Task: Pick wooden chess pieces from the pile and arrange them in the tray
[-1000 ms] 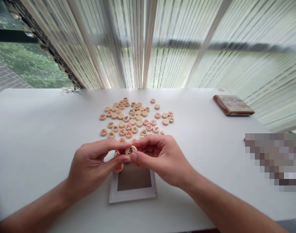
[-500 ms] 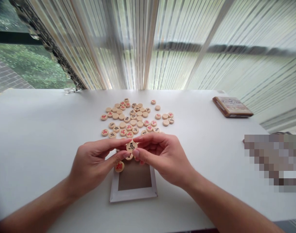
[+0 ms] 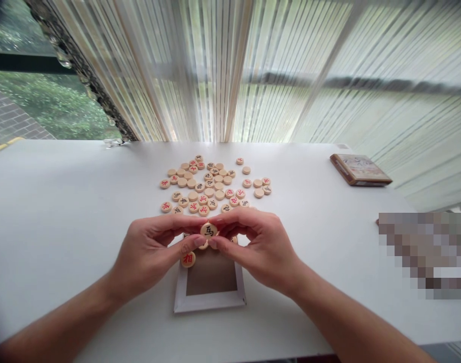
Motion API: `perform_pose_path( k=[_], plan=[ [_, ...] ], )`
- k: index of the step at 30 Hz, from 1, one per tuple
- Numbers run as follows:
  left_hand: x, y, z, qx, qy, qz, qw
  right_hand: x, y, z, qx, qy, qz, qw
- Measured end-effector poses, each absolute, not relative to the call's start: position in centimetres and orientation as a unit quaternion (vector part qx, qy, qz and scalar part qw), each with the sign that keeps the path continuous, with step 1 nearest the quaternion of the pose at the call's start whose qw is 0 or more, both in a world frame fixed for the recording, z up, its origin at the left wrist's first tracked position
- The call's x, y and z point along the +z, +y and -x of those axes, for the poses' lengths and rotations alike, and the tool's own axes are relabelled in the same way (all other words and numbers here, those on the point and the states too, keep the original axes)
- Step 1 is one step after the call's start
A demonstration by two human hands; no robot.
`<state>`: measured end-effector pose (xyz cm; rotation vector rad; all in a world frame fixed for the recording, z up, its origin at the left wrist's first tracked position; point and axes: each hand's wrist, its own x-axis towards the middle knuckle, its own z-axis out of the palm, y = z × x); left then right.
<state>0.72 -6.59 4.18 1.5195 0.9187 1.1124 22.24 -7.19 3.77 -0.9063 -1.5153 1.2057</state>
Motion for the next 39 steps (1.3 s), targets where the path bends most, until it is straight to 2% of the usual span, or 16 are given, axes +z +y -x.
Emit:
perform_pose_path(
  k=[10,19,22,28,33,36,39],
  plan=[
    [4.1,-6.8,-0.8,0.437,0.393,-0.598,0.545,3.2,-7.0,-22.1,0.454,-0.651,0.363,0.488],
    [4.3,-6.7,-0.7,0.450,0.388,-0.604,0.531,2.7,-7.0,-22.2,0.409,-0.680,0.360,0.491],
    [4.0,-6.7,-0.6,0.460,0.395,-0.615,0.504,3.1,-7.1,-22.1,0.440,-0.656,0.369,0.490],
    [3.5,-6.5,-0.4,0.497,0.359,-0.719,0.328,3.8,-6.9,-21.8,0.562,-0.585,0.367,0.454],
    [3.6,-6.2,-0.4,0.506,0.316,-0.760,0.258,3.8,-6.8,-21.8,0.623,-0.524,0.374,0.445],
    [3.6,-6.2,-0.4,0.499,0.336,-0.752,0.271,3.6,-6.7,-21.9,0.635,-0.507,0.371,0.449],
    [3.5,-6.3,-0.5,0.471,0.367,-0.713,0.368,3.5,-6.6,-21.8,0.635,-0.515,0.354,0.454]
  ],
)
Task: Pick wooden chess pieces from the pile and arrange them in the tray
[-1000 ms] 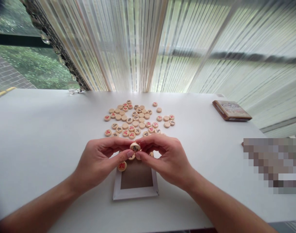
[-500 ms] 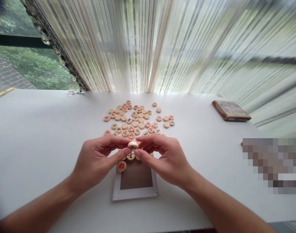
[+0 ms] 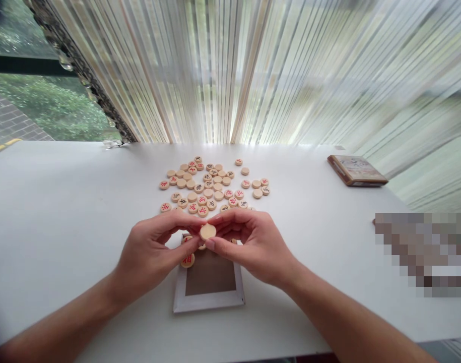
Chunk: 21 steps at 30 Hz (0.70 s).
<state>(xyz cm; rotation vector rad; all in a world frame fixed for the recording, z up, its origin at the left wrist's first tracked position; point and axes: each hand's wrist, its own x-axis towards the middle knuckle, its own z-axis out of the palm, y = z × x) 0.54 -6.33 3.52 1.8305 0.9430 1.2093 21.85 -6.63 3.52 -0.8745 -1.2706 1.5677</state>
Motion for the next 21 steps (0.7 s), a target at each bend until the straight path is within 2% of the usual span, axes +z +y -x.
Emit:
perform_pose_path(
  k=[3,5,8,15,18,21],
  plan=[
    [3.63,-6.54,-0.76,0.452,0.374,-0.667,0.459,3.51,-6.55,-21.82,0.631,-0.520,0.345,0.461],
    [3.72,-6.67,-0.83,0.452,0.369,-0.661,0.472,3.56,-6.57,-21.82,0.631,-0.515,0.344,0.467],
    [3.66,-6.74,-0.76,0.457,0.366,-0.685,0.433,3.68,-6.70,-21.80,0.643,-0.498,0.344,0.469],
    [3.12,-6.60,-0.57,0.477,0.310,-0.782,0.254,3.71,-6.90,-21.42,0.667,-0.459,0.369,0.457],
    [3.29,-6.62,-0.68,0.474,0.297,-0.793,0.241,3.87,-6.88,-21.28,0.663,-0.456,0.386,0.450],
    [3.60,-6.68,-0.83,0.469,0.306,-0.782,0.271,4.08,-6.78,-21.36,0.658,-0.460,0.397,0.445]
  ],
)
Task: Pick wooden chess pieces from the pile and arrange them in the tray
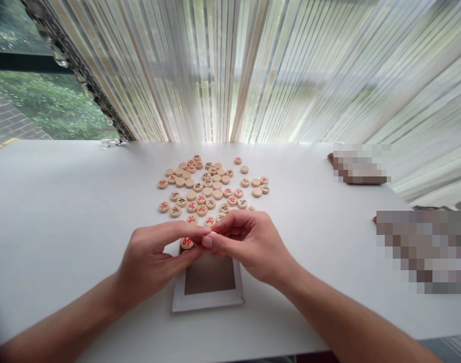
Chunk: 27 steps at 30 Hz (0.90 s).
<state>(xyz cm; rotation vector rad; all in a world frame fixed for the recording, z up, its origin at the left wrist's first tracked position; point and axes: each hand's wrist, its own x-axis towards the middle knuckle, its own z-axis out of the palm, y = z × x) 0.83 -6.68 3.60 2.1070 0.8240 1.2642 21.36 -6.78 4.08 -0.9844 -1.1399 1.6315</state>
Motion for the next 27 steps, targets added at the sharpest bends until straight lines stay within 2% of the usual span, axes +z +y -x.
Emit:
perform_pose_path(
  k=[6,9,18,27],
  plan=[
    [3.64,-6.82,-0.83,0.468,0.342,-0.713,0.395,4.07,-6.61,-21.92,0.656,-0.486,0.383,0.433],
    [3.41,-6.83,-0.75,0.472,0.351,-0.688,0.424,4.01,-6.69,-21.98,0.672,-0.471,0.381,0.427],
    [3.36,-7.01,-0.94,0.467,0.362,-0.702,0.398,4.23,-6.85,-21.33,0.698,-0.416,0.398,0.425],
    [3.80,-6.99,-0.85,0.472,0.344,-0.718,0.378,4.55,-6.94,-21.31,0.674,-0.445,0.397,0.436]
  ],
)
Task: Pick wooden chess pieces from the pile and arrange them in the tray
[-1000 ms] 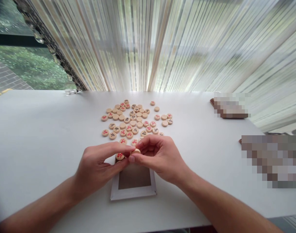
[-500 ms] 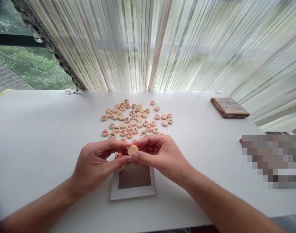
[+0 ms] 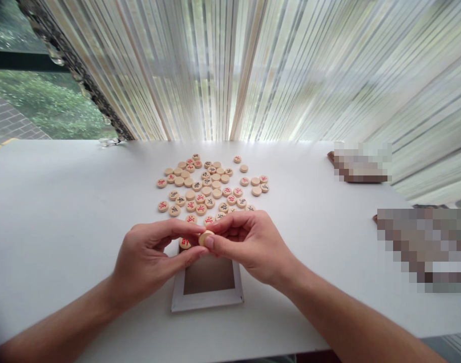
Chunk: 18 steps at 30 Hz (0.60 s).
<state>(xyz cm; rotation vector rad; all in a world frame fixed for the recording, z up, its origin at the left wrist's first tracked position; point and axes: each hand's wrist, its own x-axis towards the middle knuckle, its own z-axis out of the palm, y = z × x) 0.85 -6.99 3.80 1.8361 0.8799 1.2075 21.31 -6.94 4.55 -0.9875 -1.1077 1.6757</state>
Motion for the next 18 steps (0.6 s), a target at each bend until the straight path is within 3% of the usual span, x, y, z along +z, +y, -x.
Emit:
perform_pose_path(
  k=[10,18],
  plan=[
    [3.44,-6.98,-0.74,0.466,0.368,-0.666,0.451,4.79,-7.04,-21.46,0.628,-0.497,0.394,0.450],
    [3.81,-6.32,-0.34,0.491,0.318,-0.769,0.258,4.78,-6.75,-22.18,0.541,-0.611,0.390,0.427]
  ],
)
